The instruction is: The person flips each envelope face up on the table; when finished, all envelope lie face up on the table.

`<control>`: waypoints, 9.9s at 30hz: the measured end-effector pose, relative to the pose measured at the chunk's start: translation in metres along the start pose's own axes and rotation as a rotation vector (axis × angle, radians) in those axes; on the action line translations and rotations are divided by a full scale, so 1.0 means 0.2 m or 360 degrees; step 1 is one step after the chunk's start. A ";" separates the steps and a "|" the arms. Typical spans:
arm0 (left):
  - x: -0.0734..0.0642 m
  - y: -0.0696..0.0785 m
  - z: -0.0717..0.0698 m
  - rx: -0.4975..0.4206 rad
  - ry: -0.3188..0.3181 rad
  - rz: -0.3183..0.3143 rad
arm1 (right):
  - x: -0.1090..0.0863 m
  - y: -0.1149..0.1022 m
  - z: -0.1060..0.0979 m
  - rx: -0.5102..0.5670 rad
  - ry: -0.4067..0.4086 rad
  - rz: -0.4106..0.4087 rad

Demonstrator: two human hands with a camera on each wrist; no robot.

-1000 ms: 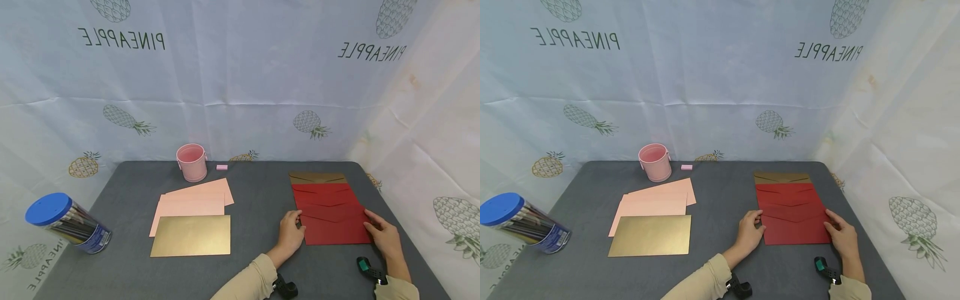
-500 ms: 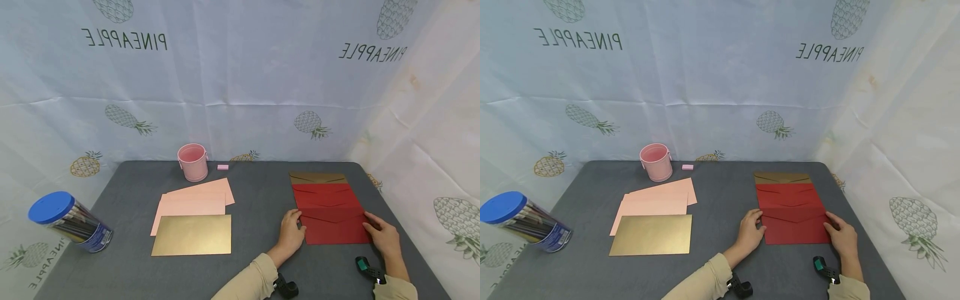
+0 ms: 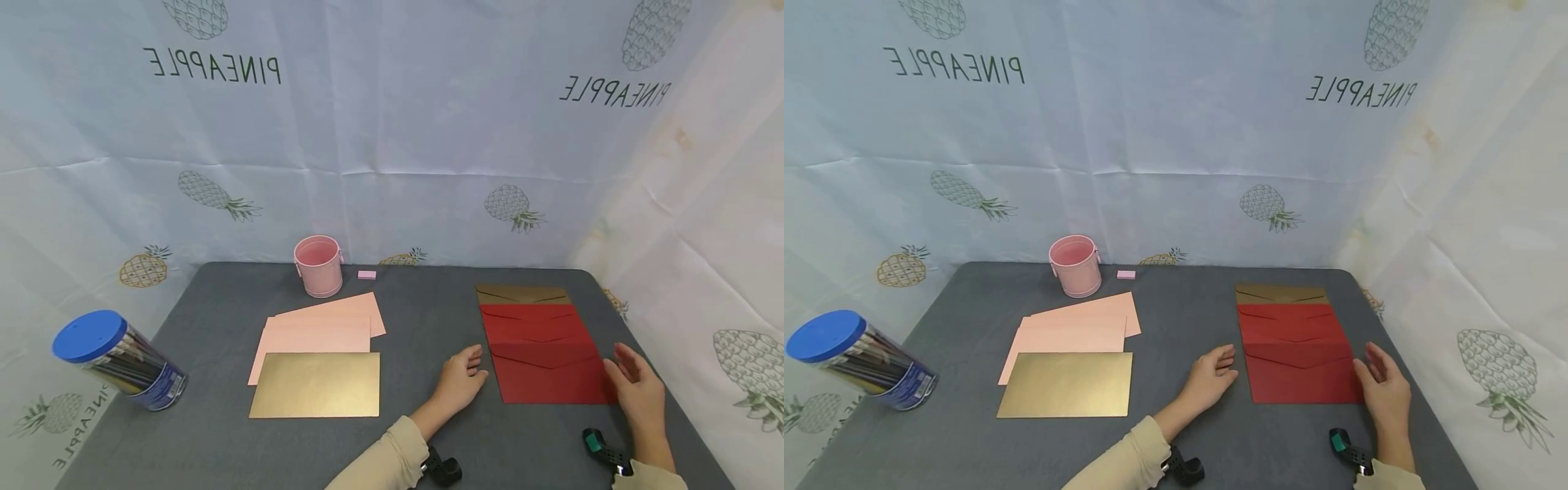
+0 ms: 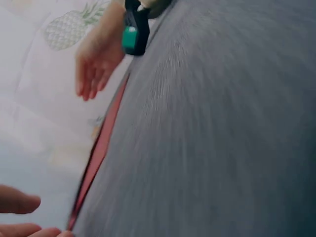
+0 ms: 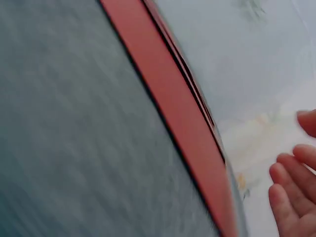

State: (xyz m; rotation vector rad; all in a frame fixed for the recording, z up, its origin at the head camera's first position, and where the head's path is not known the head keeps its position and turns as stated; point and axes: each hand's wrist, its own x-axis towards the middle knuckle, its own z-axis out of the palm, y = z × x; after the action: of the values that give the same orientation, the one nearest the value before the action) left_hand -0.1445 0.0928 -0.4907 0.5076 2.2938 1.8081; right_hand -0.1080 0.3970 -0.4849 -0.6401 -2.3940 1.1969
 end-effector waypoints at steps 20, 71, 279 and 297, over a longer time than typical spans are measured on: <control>-0.51 -0.20 -1.11 0.0385 0.0497 -0.0027 | -0.49 -0.49 0.57 0.0620 -0.0946 -0.0877; -0.71 -0.30 -1.38 -0.0209 0.1096 -0.0599 | -0.77 -0.80 1.15 0.0904 -0.1372 -0.0263; -0.52 -0.34 -1.54 0.0212 0.1179 -0.0381 | -0.68 -0.86 1.28 0.0952 -0.1445 -0.0378; -0.52 -0.37 -1.52 -0.0052 0.1074 -0.0527 | -0.67 -0.86 1.28 0.0951 -0.1303 -0.0285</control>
State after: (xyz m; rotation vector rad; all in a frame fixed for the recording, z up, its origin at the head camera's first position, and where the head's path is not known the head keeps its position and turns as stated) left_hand -0.1647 -0.2355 -0.4945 -0.5513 2.5144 2.0383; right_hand -0.1705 0.0673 -0.5055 0.3168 -2.3470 2.2540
